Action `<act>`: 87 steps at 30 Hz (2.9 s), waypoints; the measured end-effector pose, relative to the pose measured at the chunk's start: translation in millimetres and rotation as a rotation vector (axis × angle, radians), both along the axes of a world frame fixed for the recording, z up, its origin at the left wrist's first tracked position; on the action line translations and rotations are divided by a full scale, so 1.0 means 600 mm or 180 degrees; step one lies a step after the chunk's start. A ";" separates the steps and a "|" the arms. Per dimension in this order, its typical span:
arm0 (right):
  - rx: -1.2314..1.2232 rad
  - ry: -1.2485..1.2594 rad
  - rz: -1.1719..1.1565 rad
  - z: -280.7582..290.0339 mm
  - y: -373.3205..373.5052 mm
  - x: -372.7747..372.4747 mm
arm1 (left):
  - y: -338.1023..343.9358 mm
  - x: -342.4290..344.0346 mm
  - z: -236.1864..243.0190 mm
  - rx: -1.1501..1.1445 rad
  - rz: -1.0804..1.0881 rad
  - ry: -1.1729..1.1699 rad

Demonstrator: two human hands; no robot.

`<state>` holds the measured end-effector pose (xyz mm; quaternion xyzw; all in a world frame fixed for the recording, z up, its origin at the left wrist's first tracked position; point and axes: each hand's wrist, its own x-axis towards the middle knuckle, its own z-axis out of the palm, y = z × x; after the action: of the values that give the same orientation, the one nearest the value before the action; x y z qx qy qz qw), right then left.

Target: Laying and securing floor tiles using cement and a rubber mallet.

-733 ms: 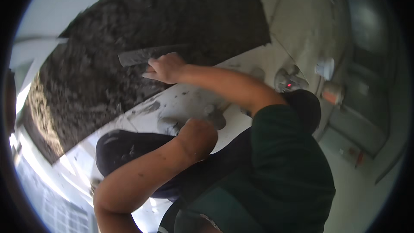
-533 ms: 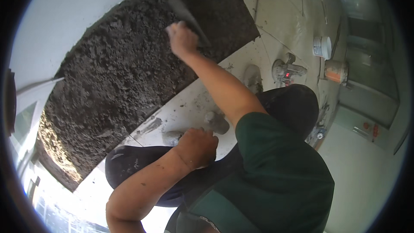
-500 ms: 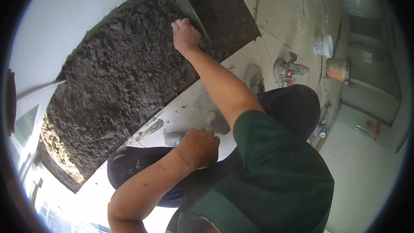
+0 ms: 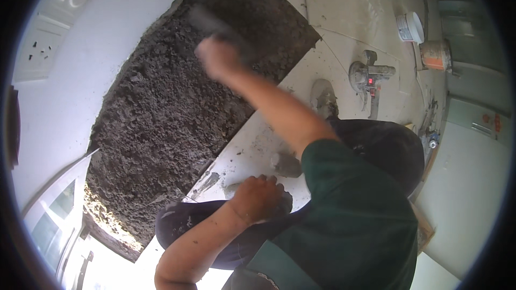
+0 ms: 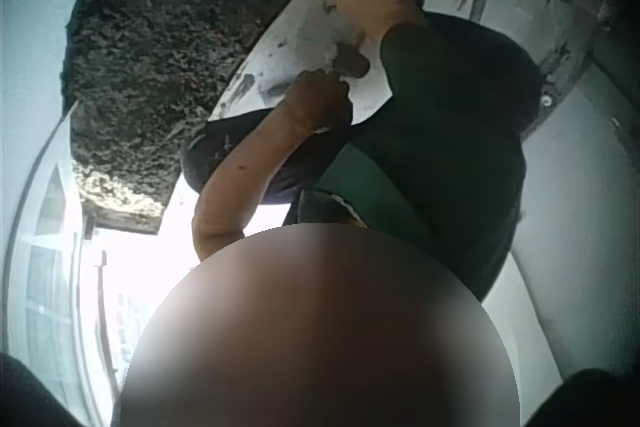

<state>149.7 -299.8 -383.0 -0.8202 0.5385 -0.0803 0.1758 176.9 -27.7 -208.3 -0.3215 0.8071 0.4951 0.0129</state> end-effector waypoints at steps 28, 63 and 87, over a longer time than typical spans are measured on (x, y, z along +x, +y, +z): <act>0.0125 -0.0326 0.0071 0.001 -0.208 -0.052 | -0.022 0.005 -0.016 0.0269 -0.0112 -0.0319; 0.1378 -0.2013 -0.0178 0.019 0.196 0.340 | -0.003 0.007 0.003 0.0278 -0.0010 -0.0150; 0.2603 0.0490 0.3856 0.011 0.412 0.210 | 0.020 0.041 0.031 0.0775 -0.0310 -0.0146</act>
<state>275.6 -52.5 -376.4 -0.8462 -0.0114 0.2960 0.4430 201.2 -15.8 -189.4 -0.2891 0.7552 0.5807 0.0944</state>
